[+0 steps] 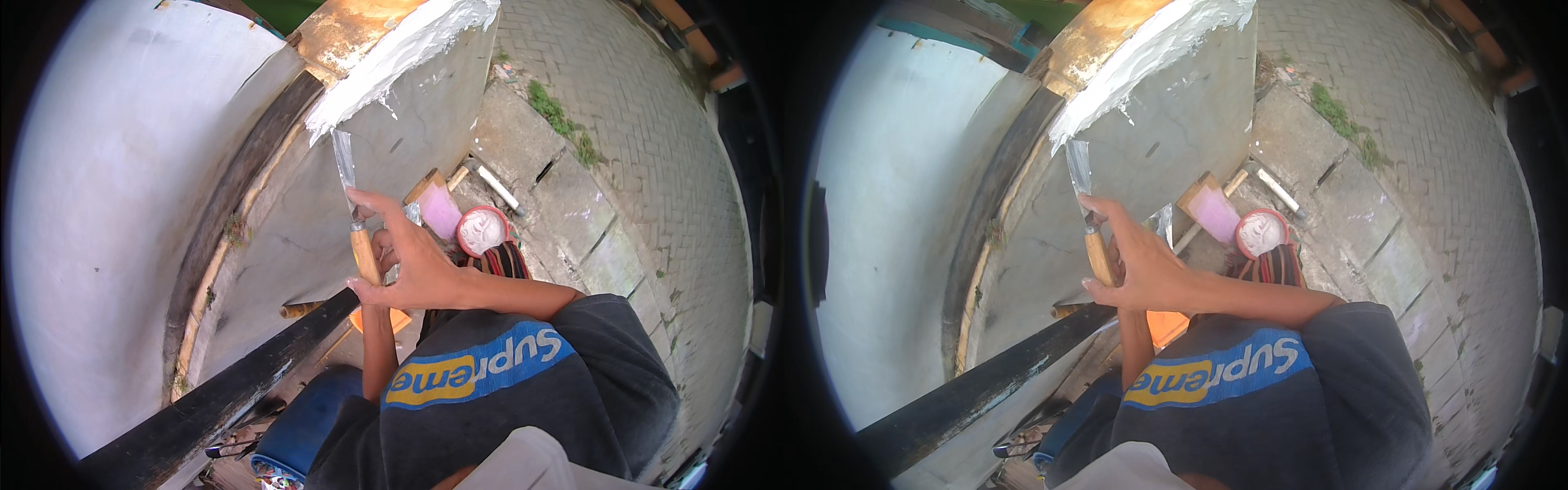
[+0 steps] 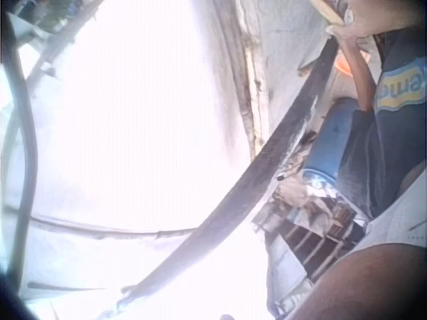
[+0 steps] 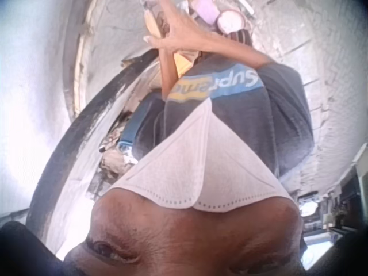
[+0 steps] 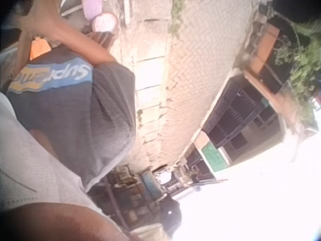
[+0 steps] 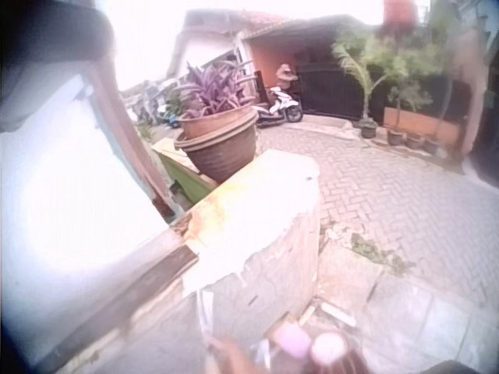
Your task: The person uses a putty knife to scoop white plaster from a bucket and applies it to a curved concrete wall edge. They repeatedly smooth the plaster along the top edge, occasionally scraping excess back onto a small metal plate held in the other hand.
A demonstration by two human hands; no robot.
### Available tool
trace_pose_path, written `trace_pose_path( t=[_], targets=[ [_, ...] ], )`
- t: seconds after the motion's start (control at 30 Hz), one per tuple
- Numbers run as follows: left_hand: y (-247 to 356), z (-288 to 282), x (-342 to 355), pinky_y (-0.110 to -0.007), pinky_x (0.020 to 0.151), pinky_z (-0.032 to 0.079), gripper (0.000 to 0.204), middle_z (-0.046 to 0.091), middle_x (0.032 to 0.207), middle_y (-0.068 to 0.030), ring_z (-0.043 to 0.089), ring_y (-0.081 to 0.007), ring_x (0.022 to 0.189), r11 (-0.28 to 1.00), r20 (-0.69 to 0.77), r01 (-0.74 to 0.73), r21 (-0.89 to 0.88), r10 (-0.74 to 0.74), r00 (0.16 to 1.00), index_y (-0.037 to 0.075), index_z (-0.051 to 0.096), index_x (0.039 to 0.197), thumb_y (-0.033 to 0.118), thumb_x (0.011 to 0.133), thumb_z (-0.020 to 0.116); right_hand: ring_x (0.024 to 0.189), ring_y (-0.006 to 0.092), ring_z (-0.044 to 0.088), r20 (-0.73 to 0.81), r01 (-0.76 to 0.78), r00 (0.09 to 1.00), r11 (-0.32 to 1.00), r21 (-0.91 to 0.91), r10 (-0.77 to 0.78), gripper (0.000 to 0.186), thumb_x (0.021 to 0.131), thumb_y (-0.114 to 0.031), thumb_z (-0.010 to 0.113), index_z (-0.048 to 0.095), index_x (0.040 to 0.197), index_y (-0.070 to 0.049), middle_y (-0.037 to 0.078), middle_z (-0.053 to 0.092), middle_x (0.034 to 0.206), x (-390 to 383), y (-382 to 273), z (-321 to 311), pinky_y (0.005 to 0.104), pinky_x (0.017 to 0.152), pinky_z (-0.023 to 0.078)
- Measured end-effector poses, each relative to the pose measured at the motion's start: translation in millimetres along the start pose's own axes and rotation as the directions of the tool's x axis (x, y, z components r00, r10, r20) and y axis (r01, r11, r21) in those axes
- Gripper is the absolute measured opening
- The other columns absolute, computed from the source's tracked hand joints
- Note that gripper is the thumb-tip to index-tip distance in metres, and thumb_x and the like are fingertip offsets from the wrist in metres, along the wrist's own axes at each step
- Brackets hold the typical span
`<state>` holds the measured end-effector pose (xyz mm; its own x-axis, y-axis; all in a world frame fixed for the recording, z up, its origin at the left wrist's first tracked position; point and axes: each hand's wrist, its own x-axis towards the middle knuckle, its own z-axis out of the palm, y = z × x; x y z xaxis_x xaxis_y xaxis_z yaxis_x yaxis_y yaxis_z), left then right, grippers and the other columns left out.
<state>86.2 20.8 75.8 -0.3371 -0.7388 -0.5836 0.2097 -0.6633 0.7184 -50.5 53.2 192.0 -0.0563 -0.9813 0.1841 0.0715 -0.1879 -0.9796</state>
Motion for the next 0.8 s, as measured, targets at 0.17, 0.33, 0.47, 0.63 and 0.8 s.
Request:
trace_pose_path(
  t=[0.17,0.33,0.47,0.63,0.8],
  targets=[
    [13.2,13.3,5.9,-0.030,0.076,0.054,0.036,0.060,0.109,-0.0099,0.064,-0.0164,0.089,0.999,0.097,-0.045,-0.020,0.047,0.994,0.001,0.046,0.126,0.014,0.094,0.038,0.083,0.0130,0.056,0.133,-0.117,0.987,0.961,0.249,0.086,0.060,0.087,0.000,0.055,0.027,0.141,-0.004,0.013,0.048,0.120,-46.1,-8.5,-61.2,0.0254,0.072,0.048],
    [24.8,22.8,-4.0,-0.028,0.076,0.054,0.036,0.060,0.110,-0.0101,0.064,-0.0141,0.093,0.981,0.150,-0.141,0.136,0.120,0.981,-0.001,0.045,0.128,0.012,0.094,0.042,0.061,0.0053,0.051,0.057,-0.348,0.937,0.932,0.100,0.344,0.021,0.095,-0.010,0.050,0.052,0.114,-0.002,0.005,0.063,0.086,-66.7,27.0,-147.5,0.0210,0.054,0.041],
    [35.3,41.1,-13.0,-0.029,0.078,0.053,0.042,0.061,0.112,-0.0107,0.063,-0.0139,0.094,0.979,0.158,-0.019,0.204,-0.014,0.987,-0.002,0.041,0.133,0.012,0.094,0.046,0.041,0.0054,0.040,0.072,-0.461,0.886,0.887,0.022,0.458,0.020,0.098,-0.022,0.053,0.059,0.103,-0.005,0.004,0.060,0.066,-73.5,53.2,-177.5,0.0202,0.040,0.032],
    [30.1,54.6,-17.0,-0.029,0.081,0.053,0.047,0.060,0.113,-0.0117,0.063,-0.0149,0.096,0.945,0.122,0.054,0.322,-0.098,0.988,-0.004,0.039,0.136,0.013,0.093,0.049,0.041,0.0036,0.041,0.160,-0.510,0.842,0.857,-0.071,0.515,0.022,0.098,-0.025,0.053,0.061,0.101,-0.004,0.002,0.059,0.062,-75.3,59.2,-195.2,0.0199,0.039,0.030],
    [3.6,74.4,-14.3,-0.026,0.059,0.052,0.040,0.063,0.100,-0.0100,0.065,-0.0130,0.081,0.926,-0.021,0.182,0.331,-0.185,0.982,-0.004,0.045,0.128,0.013,0.092,0.050,0.040,0.0034,0.039,0.334,-0.672,0.705,0.740,0.032,0.626,0.022,0.095,-0.027,0.056,0.061,0.099,-0.005,0.001,0.058,0.060,-90.2,71.7,-226.3,0.0209,0.038,0.025]
  ],
)
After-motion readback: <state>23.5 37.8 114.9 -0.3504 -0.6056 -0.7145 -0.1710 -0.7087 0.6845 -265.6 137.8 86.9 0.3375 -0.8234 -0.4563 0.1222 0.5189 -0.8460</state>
